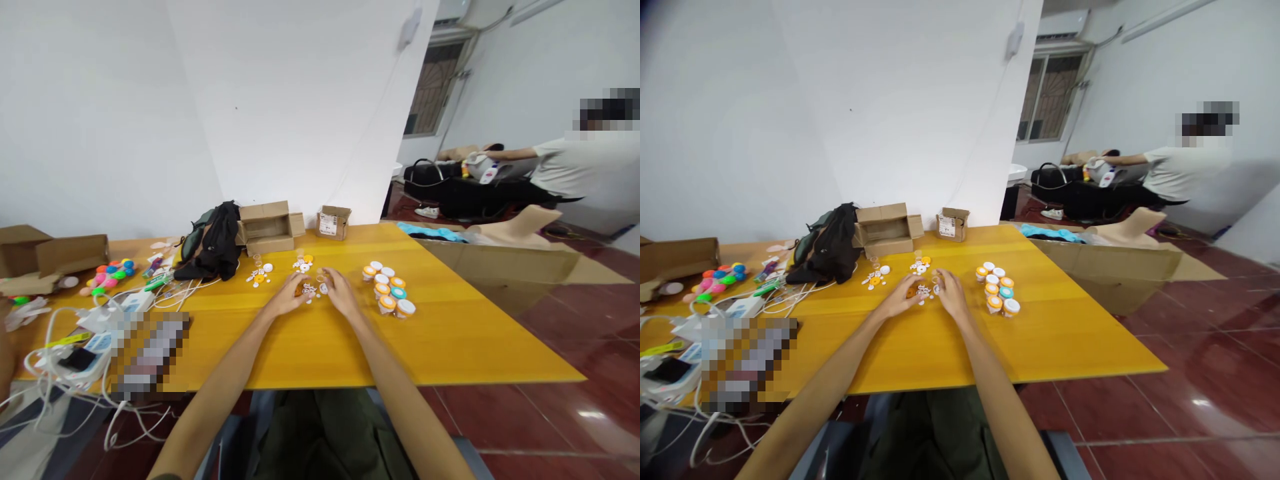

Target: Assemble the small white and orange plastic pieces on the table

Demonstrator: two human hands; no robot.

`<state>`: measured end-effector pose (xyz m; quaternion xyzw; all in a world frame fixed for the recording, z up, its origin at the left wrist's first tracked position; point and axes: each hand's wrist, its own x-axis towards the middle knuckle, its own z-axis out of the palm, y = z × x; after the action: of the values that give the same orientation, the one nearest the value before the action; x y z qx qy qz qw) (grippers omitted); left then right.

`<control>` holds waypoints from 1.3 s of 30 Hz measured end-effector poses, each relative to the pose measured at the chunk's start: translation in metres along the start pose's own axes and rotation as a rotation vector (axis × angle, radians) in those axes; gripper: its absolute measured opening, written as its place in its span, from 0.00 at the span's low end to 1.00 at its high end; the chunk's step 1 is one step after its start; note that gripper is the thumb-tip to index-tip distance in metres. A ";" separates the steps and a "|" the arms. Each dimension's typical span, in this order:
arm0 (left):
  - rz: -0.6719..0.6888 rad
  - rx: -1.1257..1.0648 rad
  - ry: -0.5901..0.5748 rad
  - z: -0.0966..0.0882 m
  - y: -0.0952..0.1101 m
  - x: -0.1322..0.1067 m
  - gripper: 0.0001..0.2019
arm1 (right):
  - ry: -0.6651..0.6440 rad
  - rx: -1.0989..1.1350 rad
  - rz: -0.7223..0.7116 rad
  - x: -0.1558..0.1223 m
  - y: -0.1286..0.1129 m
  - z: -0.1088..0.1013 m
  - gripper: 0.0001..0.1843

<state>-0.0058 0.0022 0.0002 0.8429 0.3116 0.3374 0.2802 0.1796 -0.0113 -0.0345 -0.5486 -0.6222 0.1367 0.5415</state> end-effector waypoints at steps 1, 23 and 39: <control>-0.002 0.004 0.006 0.002 0.000 -0.001 0.23 | -0.003 0.017 0.008 0.000 -0.001 0.000 0.14; -0.011 0.283 -0.006 0.051 0.013 0.028 0.22 | 0.512 0.446 0.307 0.015 -0.017 -0.015 0.14; -0.097 0.510 0.044 0.086 0.014 0.084 0.10 | 0.682 0.734 0.502 0.013 -0.031 -0.013 0.12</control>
<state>0.1111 0.0305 -0.0104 0.8629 0.4327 0.2524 0.0676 0.1765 -0.0177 0.0007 -0.4685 -0.1736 0.2842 0.8183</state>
